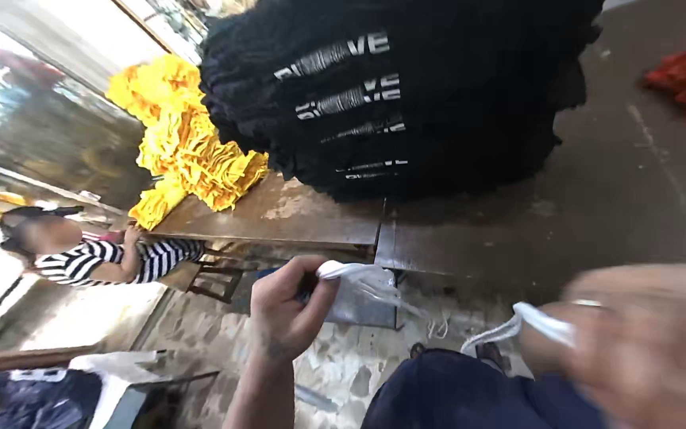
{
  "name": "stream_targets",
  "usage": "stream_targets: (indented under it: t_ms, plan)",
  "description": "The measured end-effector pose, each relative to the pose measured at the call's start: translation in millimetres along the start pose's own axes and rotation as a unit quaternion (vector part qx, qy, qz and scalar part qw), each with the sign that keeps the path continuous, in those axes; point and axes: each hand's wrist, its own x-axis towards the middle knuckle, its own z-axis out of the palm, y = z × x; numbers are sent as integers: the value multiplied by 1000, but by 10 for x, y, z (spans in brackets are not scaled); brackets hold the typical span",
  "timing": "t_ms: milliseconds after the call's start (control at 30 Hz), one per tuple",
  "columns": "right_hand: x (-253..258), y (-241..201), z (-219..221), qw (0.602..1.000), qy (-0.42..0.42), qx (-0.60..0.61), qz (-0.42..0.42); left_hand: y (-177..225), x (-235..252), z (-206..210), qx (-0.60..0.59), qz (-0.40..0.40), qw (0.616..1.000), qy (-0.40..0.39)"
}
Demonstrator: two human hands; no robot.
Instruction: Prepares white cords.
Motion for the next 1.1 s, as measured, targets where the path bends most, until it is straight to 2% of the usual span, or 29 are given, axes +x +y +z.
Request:
stream_targets:
  t_ms: [33,67,167,233,300,367,467,567,633,733,833,900,1000,1100]
  plan:
    - [55,340,156,999,-6,18,-43,18,10,8,6,5,1000,15]
    - [75,640,290,999,-31,14,-32,35,18,20,18,7,999,30]
    - [-68,1363,643,987,-89,22,135,90,35,106,46,-4,997,62]
    - [-170,1646,751,962,-112,41,245,115,23,219,38,-21,997,68]
    - [-218,1807,821,956,-49,84,277,107,-32,352,22,-34,997,65]
    - [-178,1790,829,946,68,122,292,77,-149,508,12,-39,997,63]
    - [-177,1809,692,938,179,194,225,2,-403,821,23,-14,998,59]
    - [-251,1817,493,894,323,220,217,-97,-692,1204,22,39,998,45]
    - [-276,1807,321,867,382,178,267,-150,-860,1389,18,64,998,23]
    - [-365,1797,74,836,399,117,358,-172,-994,1543,16,74,996,-36]
    - [-518,1793,-97,810,361,39,460,-189,-1015,1582,-7,71,993,-95]
    - [-658,1777,-208,798,280,-44,531,-229,-1010,1572,-13,57,995,-84]
    - [-710,1599,-308,744,80,-129,651,-328,-937,1559,8,34,999,2]
    - [-635,1452,-243,691,-107,-138,701,-472,-874,1756,-29,40,997,62]
